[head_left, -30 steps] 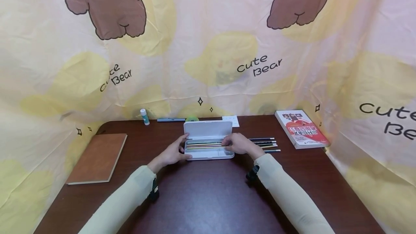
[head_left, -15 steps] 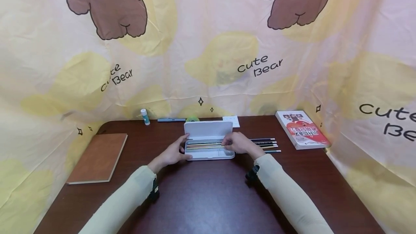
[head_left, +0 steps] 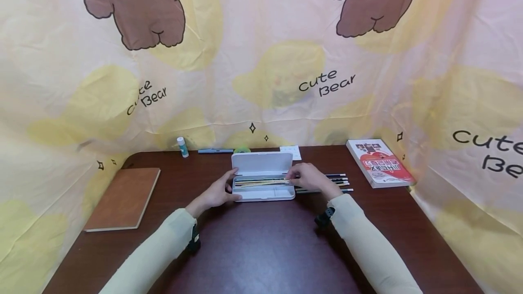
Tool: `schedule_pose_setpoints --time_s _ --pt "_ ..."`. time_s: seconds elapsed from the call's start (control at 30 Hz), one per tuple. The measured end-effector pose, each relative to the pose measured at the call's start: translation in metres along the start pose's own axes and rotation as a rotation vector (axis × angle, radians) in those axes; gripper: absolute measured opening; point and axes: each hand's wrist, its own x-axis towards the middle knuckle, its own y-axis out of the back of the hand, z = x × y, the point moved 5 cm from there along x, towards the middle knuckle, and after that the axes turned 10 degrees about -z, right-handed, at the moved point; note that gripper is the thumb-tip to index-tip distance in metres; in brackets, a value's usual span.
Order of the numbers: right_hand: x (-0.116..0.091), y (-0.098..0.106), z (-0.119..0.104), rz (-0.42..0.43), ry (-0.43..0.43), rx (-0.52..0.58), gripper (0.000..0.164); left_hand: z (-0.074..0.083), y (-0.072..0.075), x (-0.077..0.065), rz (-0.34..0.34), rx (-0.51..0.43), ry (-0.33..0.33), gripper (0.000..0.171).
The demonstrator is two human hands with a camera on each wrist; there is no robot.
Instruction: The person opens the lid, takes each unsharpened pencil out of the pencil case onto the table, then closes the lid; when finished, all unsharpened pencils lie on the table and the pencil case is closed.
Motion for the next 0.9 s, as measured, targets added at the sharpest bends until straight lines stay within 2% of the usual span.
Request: schedule_pose_setpoints --time_s 0.2,0.4,0.6,0.9 --pt "-0.013 0.01 0.011 0.024 -0.006 0.004 0.009 0.0 -0.001 0.0 0.007 0.005 -0.004 0.096" --pt "-0.029 0.021 0.028 0.021 -0.079 0.051 0.01 0.0 -0.001 0.001 0.004 0.02 -0.02 0.097" --pt "-0.047 0.029 0.051 0.01 -0.124 0.116 0.014 0.0 -0.001 0.002 0.008 0.024 -0.004 0.096" --pt "-0.076 0.037 0.081 0.02 -0.202 0.142 0.014 0.002 -0.002 0.001 0.011 0.021 -0.006 0.095"
